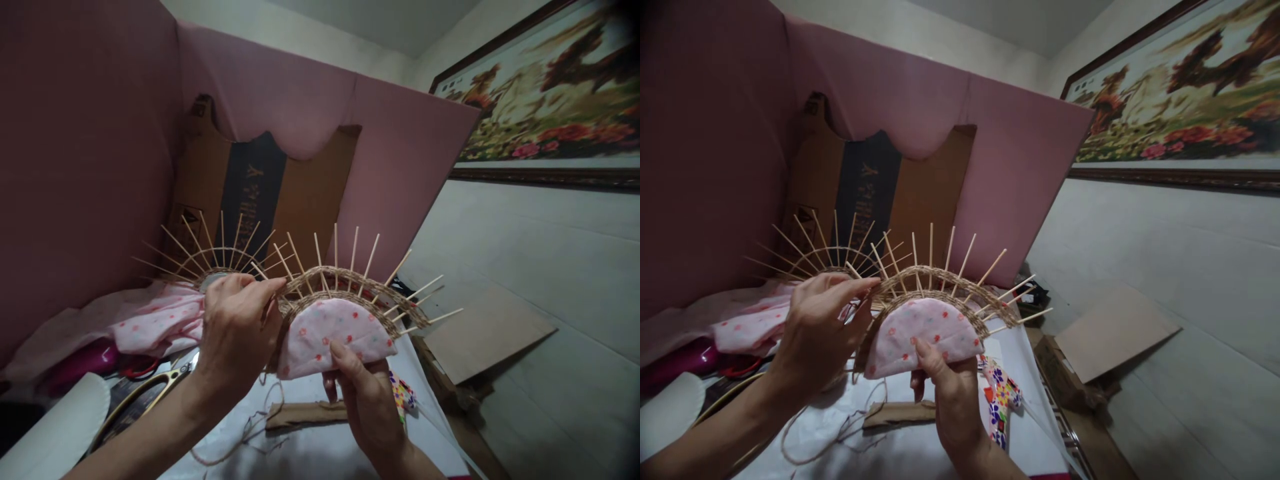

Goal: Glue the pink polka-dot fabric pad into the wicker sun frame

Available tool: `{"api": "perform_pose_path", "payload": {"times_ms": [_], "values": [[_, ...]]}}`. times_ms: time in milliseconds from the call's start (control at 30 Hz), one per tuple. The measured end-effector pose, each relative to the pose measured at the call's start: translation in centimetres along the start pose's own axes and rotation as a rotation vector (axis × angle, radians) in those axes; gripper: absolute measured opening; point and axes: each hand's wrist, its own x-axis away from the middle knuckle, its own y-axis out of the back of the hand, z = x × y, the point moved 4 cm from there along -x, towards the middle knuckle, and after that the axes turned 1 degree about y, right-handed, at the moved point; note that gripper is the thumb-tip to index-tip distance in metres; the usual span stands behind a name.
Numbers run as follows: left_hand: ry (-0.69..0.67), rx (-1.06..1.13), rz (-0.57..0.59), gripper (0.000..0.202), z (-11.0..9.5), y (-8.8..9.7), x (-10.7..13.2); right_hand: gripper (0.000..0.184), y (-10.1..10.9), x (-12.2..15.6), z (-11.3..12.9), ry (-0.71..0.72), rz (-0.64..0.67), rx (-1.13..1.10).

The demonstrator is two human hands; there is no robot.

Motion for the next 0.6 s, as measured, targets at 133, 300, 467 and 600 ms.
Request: {"api": "perform_pose_path", "payload": {"times_ms": [133,300,467,600], "values": [[0.153,0.142,0.060,0.024,0.4,0.0,0.1,0.017,0.0,0.1,-0.2,0.013,0.001,0.035],[0.345,0.292,0.145,0.033,1.1,-0.2,0.4,0.018,-0.1,0.2,-0.4,0.006,-0.009,0.029],[0.379,0.331,0.147,0.028,1.2,-0.2,0.3,0.017,-0.2,0.3,-0.5,0.006,-0.013,0.020],[0.380,0.364,0.124,0.022,1.3,-0.2,0.2,0.017,-0.1,0.3,-0.8,-0.022,0.003,0.030]]}}
